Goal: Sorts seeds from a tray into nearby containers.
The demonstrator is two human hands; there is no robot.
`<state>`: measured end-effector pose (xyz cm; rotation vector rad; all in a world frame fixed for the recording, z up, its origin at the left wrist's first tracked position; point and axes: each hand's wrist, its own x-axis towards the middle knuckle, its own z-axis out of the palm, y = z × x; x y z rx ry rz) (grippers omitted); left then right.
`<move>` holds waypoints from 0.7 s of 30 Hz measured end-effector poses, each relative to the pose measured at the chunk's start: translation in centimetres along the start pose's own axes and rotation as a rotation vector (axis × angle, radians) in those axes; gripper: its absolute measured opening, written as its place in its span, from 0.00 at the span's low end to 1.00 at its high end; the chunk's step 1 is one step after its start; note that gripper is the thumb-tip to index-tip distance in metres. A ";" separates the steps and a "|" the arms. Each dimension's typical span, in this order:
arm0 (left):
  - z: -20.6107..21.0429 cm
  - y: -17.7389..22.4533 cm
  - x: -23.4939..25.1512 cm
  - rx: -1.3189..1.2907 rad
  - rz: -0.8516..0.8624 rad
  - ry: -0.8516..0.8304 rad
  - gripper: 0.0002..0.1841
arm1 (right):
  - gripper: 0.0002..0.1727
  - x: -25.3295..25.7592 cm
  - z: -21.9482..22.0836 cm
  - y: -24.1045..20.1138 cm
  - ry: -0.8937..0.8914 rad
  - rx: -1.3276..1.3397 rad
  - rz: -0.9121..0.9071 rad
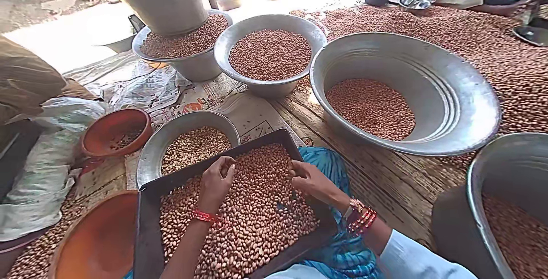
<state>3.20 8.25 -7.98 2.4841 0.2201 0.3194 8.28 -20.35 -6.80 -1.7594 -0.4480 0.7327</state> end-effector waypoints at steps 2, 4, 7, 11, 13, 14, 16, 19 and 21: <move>0.9 0.1 0.2 0.114 0.048 -0.005 0.11 | 0.02 0.1 -0.6 -0.1 0.089 0.174 0.000; 1.9 0.2 0.3 0.201 0.071 -0.017 0.12 | 0.04 -0.3 -1.2 -0.7 0.161 0.045 0.025; 2.5 0.6 0.3 0.258 0.055 -0.052 0.11 | 0.11 -1.3 -1.4 -1.8 0.160 -0.401 0.073; 1.4 0.3 0.1 0.088 -0.017 -0.101 0.09 | 0.14 -1.4 0.1 -2.4 -0.026 -0.878 0.148; -0.1 -0.3 -0.5 -0.270 -0.148 -0.142 0.06 | 0.13 -1.3 1.0 -2.3 -0.090 -1.013 0.154; -0.6 -0.8 -1.1 -0.510 -0.197 -0.168 0.08 | 0.12 -1.2 1.2 -2.2 -0.108 -1.051 0.147; -2.1 -1.8 -3.0 -0.834 -0.252 -0.296 0.17 | 0.12 -1.3 1.5 -2.2 -0.133 -1.083 0.129; -4.0 -2.6 -6.8 -0.787 -0.174 -0.692 0.21 | 0.12 -1.5 2.0 -2.0 -0.174 -1.112 0.102; -4.0 -1.9 -8.9 -0.579 -0.033 -0.987 0.20 | 0.12 -1.6 2.3 -1.4 -0.164 -1.147 0.056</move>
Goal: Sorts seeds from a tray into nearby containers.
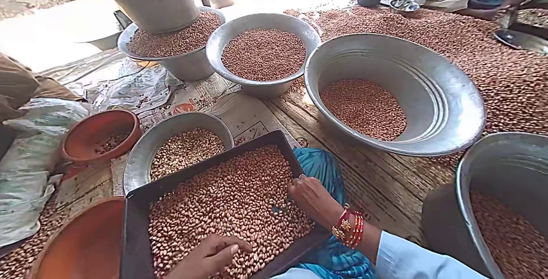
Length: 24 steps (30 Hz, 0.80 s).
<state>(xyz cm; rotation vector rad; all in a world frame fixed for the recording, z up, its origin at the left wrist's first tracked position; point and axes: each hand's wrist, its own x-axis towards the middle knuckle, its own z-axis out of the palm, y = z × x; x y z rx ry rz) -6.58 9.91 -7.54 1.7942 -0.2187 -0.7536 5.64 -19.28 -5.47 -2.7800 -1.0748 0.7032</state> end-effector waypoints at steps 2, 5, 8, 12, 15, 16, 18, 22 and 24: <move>2.3 0.7 0.7 0.215 -0.063 -0.223 0.20 | 0.11 0.1 0.6 -0.1 0.002 -0.026 -0.017; 5.1 0.9 3.7 0.359 -0.132 -0.286 0.21 | 0.12 0.4 0.6 -0.5 -0.027 -0.037 0.003; 4.1 0.9 6.4 0.348 -0.158 -0.122 0.20 | 0.12 0.4 0.5 -0.7 -0.032 -0.047 0.020; 0.8 0.7 7.2 0.371 -0.082 0.472 0.20 | 0.12 0.1 1.0 -0.3 -0.007 -0.012 -0.010; -0.5 -0.2 6.3 0.484 -0.034 0.750 0.18 | 0.13 0.4 1.2 0.1 0.008 0.043 -0.016; -0.2 -0.3 5.9 0.510 -0.031 0.758 0.16 | 0.14 0.5 1.1 0.2 0.018 0.072 -0.011; 1.2 0.1 5.0 0.540 -0.013 0.648 0.12 | 0.16 0.6 0.8 0.6 0.089 0.163 -0.010; 4.9 0.0 4.2 0.686 0.096 0.514 0.09 | 0.17 0.7 -0.1 1.3 0.241 0.652 0.042; 6.0 -0.4 4.4 0.720 0.137 0.526 0.07 | 0.13 0.7 0.3 1.7 0.269 1.001 0.053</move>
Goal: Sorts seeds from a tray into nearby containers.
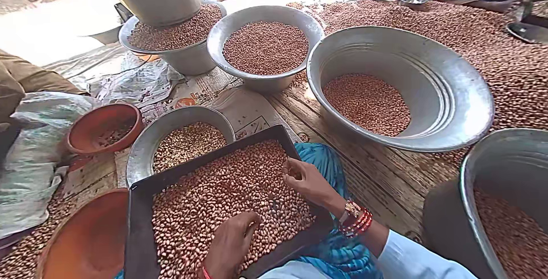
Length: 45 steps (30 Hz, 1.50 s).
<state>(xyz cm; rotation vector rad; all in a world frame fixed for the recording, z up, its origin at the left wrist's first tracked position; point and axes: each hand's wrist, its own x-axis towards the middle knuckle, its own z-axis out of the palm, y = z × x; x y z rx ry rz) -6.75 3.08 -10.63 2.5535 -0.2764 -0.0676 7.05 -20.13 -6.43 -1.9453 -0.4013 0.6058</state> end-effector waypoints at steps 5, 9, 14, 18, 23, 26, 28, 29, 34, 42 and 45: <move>1.8 1.1 0.2 0.062 0.095 -0.047 0.07 | 0.10 -1.1 0.5 -0.2 -0.110 -0.004 0.050; 2.1 1.6 0.5 0.086 0.066 -0.136 0.07 | 0.13 -2.7 2.5 -0.4 -0.390 -0.487 -0.114; -0.4 -1.3 1.4 -0.398 -0.165 -0.036 0.14 | 0.10 -4.0 6.0 0.6 -0.540 -0.715 -0.213; -1.4 -1.2 2.5 -0.213 -0.145 0.110 0.15 | 0.10 -3.7 6.2 0.1 -0.583 -0.759 -0.181; 1.1 0.5 3.4 0.154 -0.024 0.083 0.07 | 0.09 -3.4 5.7 -0.6 -0.629 -0.791 -0.114; 1.3 0.6 3.5 0.129 -0.048 0.014 0.06 | 0.09 -3.5 5.6 -0.6 -0.637 -0.786 -0.089; 0.2 -0.4 3.5 -0.075 -0.119 0.022 0.08 | 0.08 -3.5 5.6 -0.4 -0.640 -0.775 -0.087; -0.7 -1.2 3.5 -0.234 -0.180 0.055 0.09 | 0.08 -3.4 5.6 -0.2 -0.639 -0.762 -0.090; -5.5 -4.4 2.5 -0.352 -0.293 0.237 0.16 | 0.10 -3.1 5.6 0.1 -0.673 -0.735 -0.077; -2.0 -3.3 2.6 0.189 -0.212 0.231 0.08 | 0.16 -1.6 4.1 0.4 -0.662 -0.423 -0.047; -3.8 -3.8 3.0 0.147 -0.175 0.304 0.06 | 0.14 -1.3 2.0 1.0 -0.490 -0.073 -0.038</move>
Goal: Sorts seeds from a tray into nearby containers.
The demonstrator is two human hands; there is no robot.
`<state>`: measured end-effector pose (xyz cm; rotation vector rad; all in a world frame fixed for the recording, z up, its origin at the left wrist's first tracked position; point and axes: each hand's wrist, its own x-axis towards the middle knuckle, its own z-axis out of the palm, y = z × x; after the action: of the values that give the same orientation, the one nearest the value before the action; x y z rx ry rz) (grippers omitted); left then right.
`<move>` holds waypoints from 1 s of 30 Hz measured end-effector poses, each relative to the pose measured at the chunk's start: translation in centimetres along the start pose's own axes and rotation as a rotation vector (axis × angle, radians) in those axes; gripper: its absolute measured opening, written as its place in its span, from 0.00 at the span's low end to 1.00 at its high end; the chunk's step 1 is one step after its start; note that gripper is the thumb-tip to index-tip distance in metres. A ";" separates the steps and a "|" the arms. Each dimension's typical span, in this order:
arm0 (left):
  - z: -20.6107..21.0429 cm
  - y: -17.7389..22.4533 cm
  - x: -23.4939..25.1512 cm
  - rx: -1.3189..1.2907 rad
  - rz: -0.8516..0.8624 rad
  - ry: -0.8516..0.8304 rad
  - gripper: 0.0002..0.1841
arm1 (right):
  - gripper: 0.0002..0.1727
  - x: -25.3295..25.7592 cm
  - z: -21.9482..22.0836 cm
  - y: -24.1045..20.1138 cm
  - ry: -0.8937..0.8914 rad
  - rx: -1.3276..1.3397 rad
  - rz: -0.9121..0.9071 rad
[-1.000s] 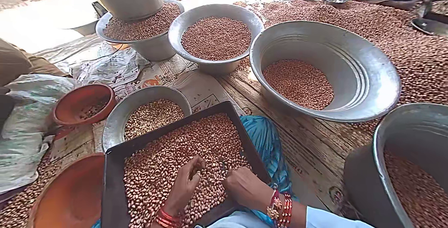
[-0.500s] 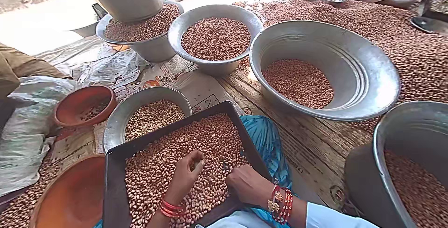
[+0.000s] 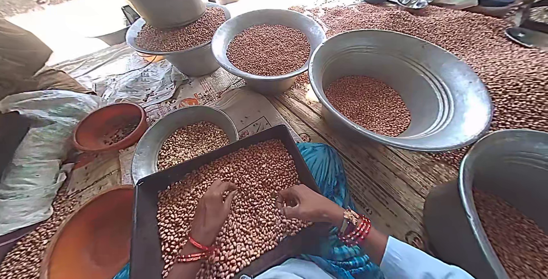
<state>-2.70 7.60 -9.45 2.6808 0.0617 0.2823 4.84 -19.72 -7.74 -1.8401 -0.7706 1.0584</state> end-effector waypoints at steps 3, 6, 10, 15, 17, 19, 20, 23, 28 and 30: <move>-4.6 -1.8 2.4 0.097 0.001 0.273 0.09 | 0.07 -0.5 -0.9 1.0 0.143 0.391 -0.053; -7.9 -3.4 3.8 0.199 0.001 0.397 0.19 | 0.08 -0.5 -1.1 1.3 0.182 0.737 -0.165; -4.0 -0.9 1.7 0.147 0.145 0.217 0.10 | 0.09 -0.3 -1.6 0.2 0.307 0.694 -0.108; 1.0 0.6 -0.9 0.233 0.153 0.030 0.08 | 0.11 -0.8 -2.2 -1.3 0.385 -0.020 0.118; 1.5 0.7 -1.1 0.253 0.141 0.018 0.08 | 0.14 -1.2 -1.8 -2.1 0.323 -0.276 0.166; 1.6 0.7 -1.1 0.265 0.150 0.025 0.08 | 0.14 -1.3 -1.1 -2.5 0.243 -0.424 0.189; 1.7 0.7 -1.2 0.270 0.159 0.031 0.07 | 0.14 -1.2 -0.6 -2.6 0.206 -0.469 0.190; 1.8 0.5 -1.4 0.261 0.197 0.043 0.05 | 0.13 -0.6 1.4 -2.0 0.157 -0.556 0.128; -0.3 0.1 -0.3 -0.092 0.039 0.023 0.13 | 0.13 0.7 3.5 -1.3 0.100 -0.709 0.184; -0.5 1.3 -0.4 -0.177 0.028 -0.045 0.14 | 0.14 1.1 3.7 -1.5 0.084 -0.730 0.210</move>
<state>-3.19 6.61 -8.51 2.5123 -0.0137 0.2248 1.86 -16.82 -7.85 -2.6101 -1.0156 0.8760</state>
